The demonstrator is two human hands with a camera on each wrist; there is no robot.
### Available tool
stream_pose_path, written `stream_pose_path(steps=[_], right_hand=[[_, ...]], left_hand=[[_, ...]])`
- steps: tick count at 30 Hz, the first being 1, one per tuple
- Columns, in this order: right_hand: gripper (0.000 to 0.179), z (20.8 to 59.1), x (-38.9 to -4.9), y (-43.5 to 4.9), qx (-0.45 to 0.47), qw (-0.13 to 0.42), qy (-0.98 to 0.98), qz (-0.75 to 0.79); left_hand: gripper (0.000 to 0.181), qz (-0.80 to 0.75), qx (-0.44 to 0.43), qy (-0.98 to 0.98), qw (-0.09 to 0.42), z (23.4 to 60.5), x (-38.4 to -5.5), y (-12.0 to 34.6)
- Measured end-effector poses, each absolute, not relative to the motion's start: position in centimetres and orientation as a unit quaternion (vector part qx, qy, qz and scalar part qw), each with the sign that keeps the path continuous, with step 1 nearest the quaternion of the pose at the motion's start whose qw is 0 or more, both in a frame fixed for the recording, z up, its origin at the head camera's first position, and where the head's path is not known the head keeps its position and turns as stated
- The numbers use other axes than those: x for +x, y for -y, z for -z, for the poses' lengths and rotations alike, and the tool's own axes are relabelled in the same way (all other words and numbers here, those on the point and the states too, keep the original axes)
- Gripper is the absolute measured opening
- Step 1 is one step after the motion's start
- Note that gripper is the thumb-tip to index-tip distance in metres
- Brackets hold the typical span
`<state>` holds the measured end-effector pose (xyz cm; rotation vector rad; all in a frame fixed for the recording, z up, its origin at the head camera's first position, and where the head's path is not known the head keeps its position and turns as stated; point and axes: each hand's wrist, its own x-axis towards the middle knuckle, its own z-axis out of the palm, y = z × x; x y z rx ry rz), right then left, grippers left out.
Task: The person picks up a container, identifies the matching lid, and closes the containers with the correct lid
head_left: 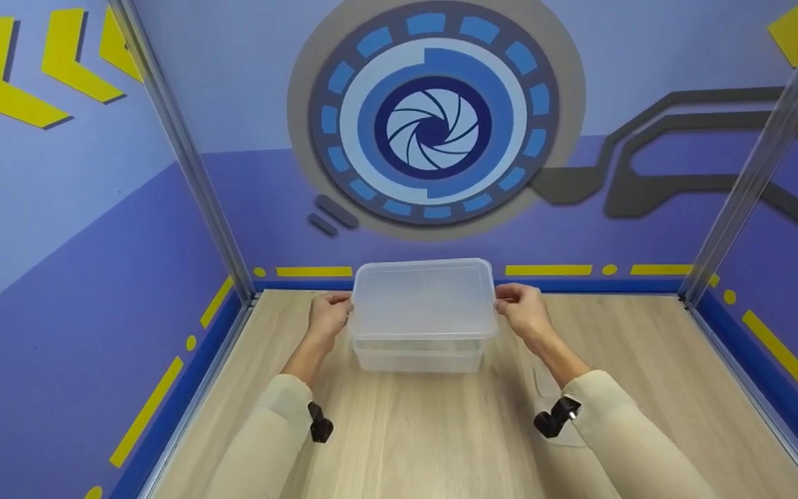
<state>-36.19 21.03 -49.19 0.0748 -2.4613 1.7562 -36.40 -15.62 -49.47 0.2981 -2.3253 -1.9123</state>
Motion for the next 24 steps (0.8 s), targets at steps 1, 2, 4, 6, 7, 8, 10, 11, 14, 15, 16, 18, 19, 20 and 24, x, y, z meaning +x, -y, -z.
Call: stream_pose_path(steps=[1, 2, 4, 6, 7, 8, 10, 11, 14, 15, 16, 18, 19, 20, 24], right_hand=[[0.032, 49.3, -36.2, -21.0, 0.02, 0.063, 0.814, -0.578], [0.032, 49.3, -36.3, -20.8, 0.015, 0.068, 0.814, -0.577], [0.032, 49.3, -36.4, -20.6, 0.008, 0.076, 0.814, -0.575], [0.032, 49.4, -36.6, -20.3, 0.001, 0.087, 0.814, -0.574], [0.031, 49.4, -36.6, -20.2, -0.003, 0.089, 0.815, -0.572], [0.031, 49.5, -36.7, -20.0, -0.007, 0.091, 0.816, -0.571], [0.03, 49.7, -36.7, -19.8, -0.011, 0.094, 0.816, -0.57], [0.029, 49.8, -36.8, -19.6, -0.011, 0.097, 0.815, -0.572], [0.031, 50.4, -36.9, -19.3, -0.008, 0.104, 0.811, -0.575], [0.031, 50.7, -36.9, -19.2, -0.007, 0.105, 0.811, -0.576], [0.032, 51.0, -36.9, -19.1, -0.008, 0.105, 0.81, -0.577], [0.032, 51.7, -37.0, -19.1, -0.009, 0.105, 0.81, -0.576], [0.031, 52.0, -37.0, -19.0, -0.01, 0.102, 0.812, -0.575], [0.03, 52.3, -37.1, -19.0, -0.011, 0.101, 0.813, -0.573], [0.029, 53.0, -37.6, -18.9, -0.009, 0.104, 0.816, -0.568]], left_hand=[[0.029, 0.63, 0.098, 0.768, 0.061, 49.6, -36.5, 15.6], [0.03, 0.63, 0.1, 0.768, 0.064, 49.7, -36.6, 15.6], [0.03, 0.631, 0.103, 0.766, 0.069, 49.8, -36.7, 15.6], [0.033, 0.634, 0.104, 0.763, 0.071, 49.9, -37.0, 15.7], [0.034, 0.635, 0.107, 0.762, 0.07, 49.9, -37.1, 15.7], [0.035, 0.637, 0.111, 0.76, 0.067, 49.9, -37.2, 15.7], [0.037, 0.637, 0.116, 0.759, 0.064, 50.0, -37.2, 15.8], [0.037, 0.637, 0.118, 0.759, 0.064, 50.0, -37.3, 15.9], [0.036, 0.634, 0.116, 0.761, 0.073, 50.3, -37.3, 16.0], [0.036, 0.634, 0.113, 0.761, 0.077, 50.5, -37.4, 16.1], [0.035, 0.633, 0.111, 0.762, 0.081, 50.8, -37.4, 16.1], [0.034, 0.631, 0.105, 0.764, 0.089, 51.5, -37.6, 16.2], [0.034, 0.63, 0.105, 0.764, 0.093, 51.9, -37.7, 16.2], [0.033, 0.629, 0.106, 0.764, 0.097, 52.3, -37.9, 16.2], [0.032, 0.629, 0.104, 0.761, 0.119, 53.5, -38.7, 16.2]])
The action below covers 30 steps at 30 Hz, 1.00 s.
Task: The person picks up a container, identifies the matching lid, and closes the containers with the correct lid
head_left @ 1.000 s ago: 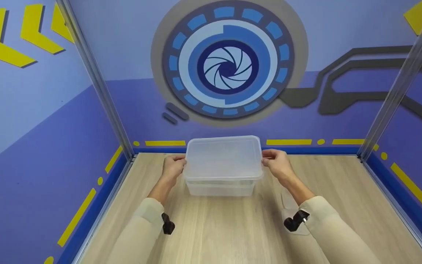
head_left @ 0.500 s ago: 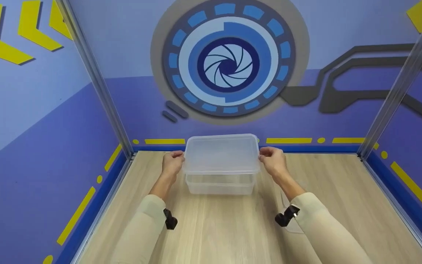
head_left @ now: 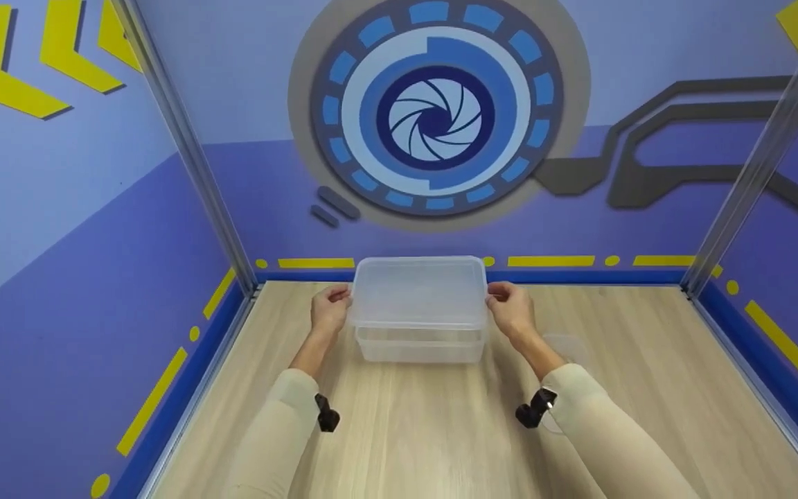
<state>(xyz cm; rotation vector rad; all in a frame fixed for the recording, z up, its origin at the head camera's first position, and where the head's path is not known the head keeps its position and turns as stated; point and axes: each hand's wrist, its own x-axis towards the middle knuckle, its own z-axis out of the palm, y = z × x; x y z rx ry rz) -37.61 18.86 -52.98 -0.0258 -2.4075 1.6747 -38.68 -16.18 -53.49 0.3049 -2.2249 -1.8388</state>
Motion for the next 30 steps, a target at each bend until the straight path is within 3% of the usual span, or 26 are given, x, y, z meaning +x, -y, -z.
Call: stream_pose_path(steps=[9, 30], right_hand=[[0.029, 54.2, -38.7, -18.9, -0.007, 0.109, 0.817, -0.566], [0.033, 57.2, -38.8, -19.0, -0.039, 0.105, 0.802, -0.587]], left_hand=[[0.03, 0.631, 0.104, 0.753, 0.153, 54.8, -39.9, 16.0], [0.03, 0.615, 0.107, 0.77, 0.132, 56.8, -40.3, 15.5]])
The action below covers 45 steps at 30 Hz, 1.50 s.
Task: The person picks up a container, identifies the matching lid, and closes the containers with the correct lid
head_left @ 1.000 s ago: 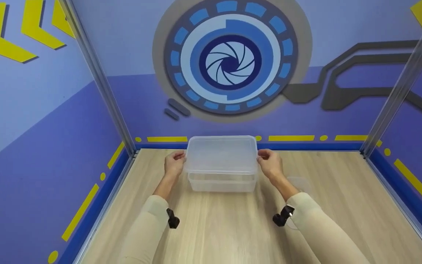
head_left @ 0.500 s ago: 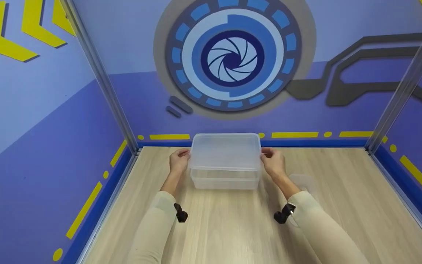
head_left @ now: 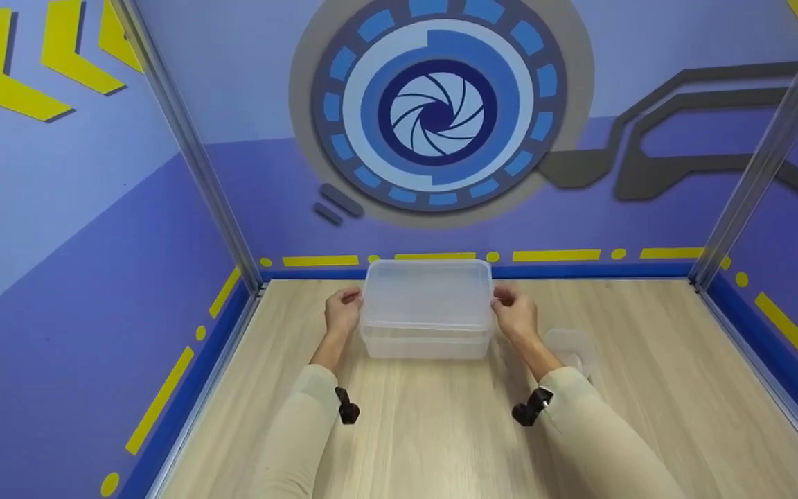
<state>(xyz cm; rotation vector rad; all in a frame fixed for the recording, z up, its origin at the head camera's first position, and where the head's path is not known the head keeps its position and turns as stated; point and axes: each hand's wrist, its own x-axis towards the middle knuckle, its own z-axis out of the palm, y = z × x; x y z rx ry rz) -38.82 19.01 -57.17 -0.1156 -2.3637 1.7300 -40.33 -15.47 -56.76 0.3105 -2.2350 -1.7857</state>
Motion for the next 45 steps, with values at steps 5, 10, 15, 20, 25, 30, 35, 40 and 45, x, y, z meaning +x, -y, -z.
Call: stream_pose_path(steps=[5, 10, 15, 20, 25, 30, 35, 40, 45], right_hand=[[0.034, 57.8, -38.9, -19.2, -0.039, 0.095, 0.803, -0.587], [0.035, 58.1, -38.9, -19.3, -0.029, 0.078, 0.807, -0.585], [0.033, 58.5, -38.9, -19.1, -0.031, 0.07, 0.816, -0.573], [0.032, 59.0, -39.0, -19.2, -0.038, 0.06, 0.823, -0.563], [0.033, 59.2, -38.9, -19.1, -0.038, 0.054, 0.825, -0.562], [0.035, 59.4, -38.7, -19.0, -0.026, 0.059, 0.834, -0.549], [0.034, 59.8, -38.7, -18.9, -0.021, 0.078, 0.847, -0.526], [0.033, 59.9, -38.8, -18.7, -0.019, 0.094, 0.85, -0.518], [0.031, 59.6, -38.7, -18.5, -0.008, 0.108, 0.852, -0.513]], left_hand=[[0.029, 0.616, 0.113, 0.77, 0.126, 57.4, -40.0, 15.3], [0.025, 0.612, 0.114, 0.771, 0.135, 58.0, -39.5, 15.2], [0.025, 0.618, 0.117, 0.767, 0.131, 58.6, -39.5, 15.3], [0.026, 0.609, 0.121, 0.773, 0.127, 58.9, -40.0, 15.2], [0.025, 0.596, 0.136, 0.783, 0.114, 59.1, -40.3, 15.2], [0.025, 0.595, 0.147, 0.783, 0.108, 59.6, -40.1, 15.1], [0.024, 0.592, 0.147, 0.784, 0.112, 59.7, -39.9, 15.0], [0.023, 0.574, 0.151, 0.797, 0.112, 59.5, -39.6, 15.0], [0.023, 0.553, 0.154, 0.812, 0.107, 59.0, -39.2, 15.1]])
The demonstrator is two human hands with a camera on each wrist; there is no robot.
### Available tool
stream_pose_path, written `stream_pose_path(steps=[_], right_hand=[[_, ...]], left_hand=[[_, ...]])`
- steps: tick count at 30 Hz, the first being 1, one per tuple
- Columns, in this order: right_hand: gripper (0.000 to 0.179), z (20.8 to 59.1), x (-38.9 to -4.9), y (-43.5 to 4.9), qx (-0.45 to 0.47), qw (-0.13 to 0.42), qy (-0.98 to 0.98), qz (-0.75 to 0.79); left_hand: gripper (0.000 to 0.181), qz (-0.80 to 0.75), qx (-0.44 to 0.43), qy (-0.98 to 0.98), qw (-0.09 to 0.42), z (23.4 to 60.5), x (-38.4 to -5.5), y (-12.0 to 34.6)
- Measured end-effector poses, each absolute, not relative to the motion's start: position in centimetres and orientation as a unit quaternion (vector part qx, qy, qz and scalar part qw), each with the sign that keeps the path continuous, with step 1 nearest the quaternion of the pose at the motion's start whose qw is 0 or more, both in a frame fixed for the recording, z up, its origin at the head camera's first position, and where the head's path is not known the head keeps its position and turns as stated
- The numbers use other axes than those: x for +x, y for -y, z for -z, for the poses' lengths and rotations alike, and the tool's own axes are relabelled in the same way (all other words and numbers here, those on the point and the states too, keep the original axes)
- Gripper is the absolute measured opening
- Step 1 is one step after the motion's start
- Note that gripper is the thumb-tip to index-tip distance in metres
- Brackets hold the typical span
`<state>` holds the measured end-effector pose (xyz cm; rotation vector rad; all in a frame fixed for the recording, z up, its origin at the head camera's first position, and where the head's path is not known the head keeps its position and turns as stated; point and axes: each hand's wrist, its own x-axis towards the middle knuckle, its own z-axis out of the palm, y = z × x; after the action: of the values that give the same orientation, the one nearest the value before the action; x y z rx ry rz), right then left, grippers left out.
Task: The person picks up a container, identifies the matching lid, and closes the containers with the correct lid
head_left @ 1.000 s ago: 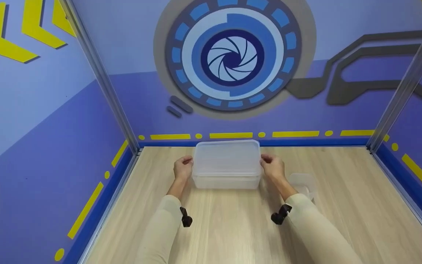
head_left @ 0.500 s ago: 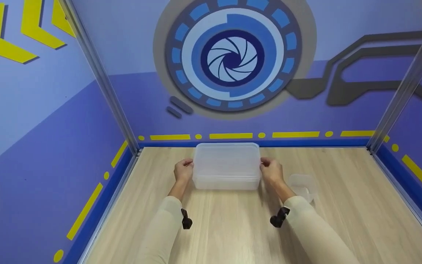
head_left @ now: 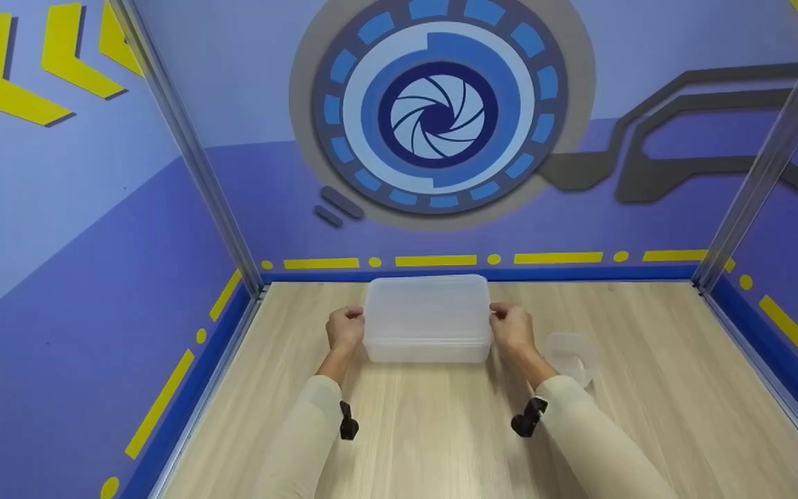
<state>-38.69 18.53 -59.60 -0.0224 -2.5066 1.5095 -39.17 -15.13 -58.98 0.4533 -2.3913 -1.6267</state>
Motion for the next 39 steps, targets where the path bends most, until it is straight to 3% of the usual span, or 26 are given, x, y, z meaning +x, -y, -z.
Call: stream_pose_path(steps=[9, 15, 25, 33, 39], right_hand=[[0.033, 59.7, -38.6, -18.5, -0.004, 0.09, 0.866, -0.492], [0.032, 59.8, -38.9, -18.6, 0.04, 0.116, 0.89, -0.439], [0.03, 60.6, -38.5, -18.8, 0.06, 0.133, 0.905, -0.4], [0.036, 59.6, -38.5, -18.7, 0.043, 0.069, 0.917, -0.391], [0.036, 59.7, -38.6, -18.7, 0.04, 0.062, 0.924, -0.375]], left_hand=[[0.025, 0.527, 0.14, 0.833, 0.096, 59.0, -39.0, 15.3], [0.023, 0.495, 0.106, 0.852, 0.134, 59.5, -40.0, 15.4], [0.023, 0.486, 0.092, 0.859, 0.134, 60.0, -39.4, 15.4], [0.025, 0.487, 0.092, 0.86, 0.118, 59.6, -39.5, 15.8], [0.024, 0.489, 0.084, 0.861, 0.11, 60.0, -39.8, 16.0]])
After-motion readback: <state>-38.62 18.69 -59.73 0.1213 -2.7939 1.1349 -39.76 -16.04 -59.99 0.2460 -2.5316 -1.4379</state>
